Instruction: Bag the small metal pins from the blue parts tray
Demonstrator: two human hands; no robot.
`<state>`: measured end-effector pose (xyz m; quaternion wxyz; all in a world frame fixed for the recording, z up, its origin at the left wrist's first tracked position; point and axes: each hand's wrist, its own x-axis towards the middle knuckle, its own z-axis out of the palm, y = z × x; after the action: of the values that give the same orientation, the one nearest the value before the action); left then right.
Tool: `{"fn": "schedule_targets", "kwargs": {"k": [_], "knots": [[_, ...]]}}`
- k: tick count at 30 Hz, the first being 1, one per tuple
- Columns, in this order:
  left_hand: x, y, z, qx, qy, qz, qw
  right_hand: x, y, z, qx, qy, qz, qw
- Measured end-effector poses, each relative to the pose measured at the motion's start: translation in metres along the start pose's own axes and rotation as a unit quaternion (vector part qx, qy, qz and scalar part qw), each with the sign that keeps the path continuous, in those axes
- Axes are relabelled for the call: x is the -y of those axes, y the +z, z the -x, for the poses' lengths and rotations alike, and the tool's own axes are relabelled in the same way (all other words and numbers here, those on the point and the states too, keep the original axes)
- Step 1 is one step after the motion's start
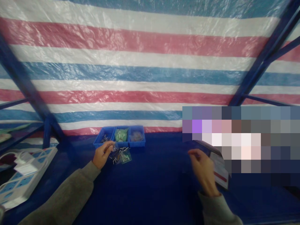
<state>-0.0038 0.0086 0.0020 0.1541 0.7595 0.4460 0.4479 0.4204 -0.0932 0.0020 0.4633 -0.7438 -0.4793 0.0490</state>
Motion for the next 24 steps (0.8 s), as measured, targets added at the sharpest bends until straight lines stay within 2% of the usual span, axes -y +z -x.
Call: {"fn": "schedule_targets", "kwargs": {"k": [2,3,4,6,11,17,20,24], "knots": [[-0.003,0.0,0.0,0.015,-0.01,0.008,1.0,0.042,0.029,0.015,0.145,-0.095,-0.031,0.984],[-0.005,0.0,0.0,0.023,-0.018,0.021,0.999,0.061,0.042,0.023,0.199,-0.137,-0.033,0.97],[-0.006,0.0,0.0,0.03,-0.027,0.04,0.998,0.078,0.056,0.03,0.242,-0.177,-0.028,0.954],[-0.008,0.001,0.001,0.044,-0.047,0.093,0.994,0.107,0.081,0.042,0.275,-0.236,-0.028,0.932],[-0.007,0.007,0.001,0.073,-0.102,0.231,0.965,0.147,0.137,0.059,0.234,-0.287,-0.064,0.927],[-0.007,0.007,-0.001,0.069,-0.155,0.313,0.934,0.165,0.192,0.067,0.204,-0.292,-0.179,0.917],[-0.006,0.006,-0.002,0.066,-0.163,0.329,0.928,0.166,0.203,0.071,0.195,-0.286,-0.228,0.91],[-0.005,0.008,-0.002,0.067,-0.182,0.35,0.916,0.165,0.2,0.074,0.185,-0.29,-0.258,0.903]]}}
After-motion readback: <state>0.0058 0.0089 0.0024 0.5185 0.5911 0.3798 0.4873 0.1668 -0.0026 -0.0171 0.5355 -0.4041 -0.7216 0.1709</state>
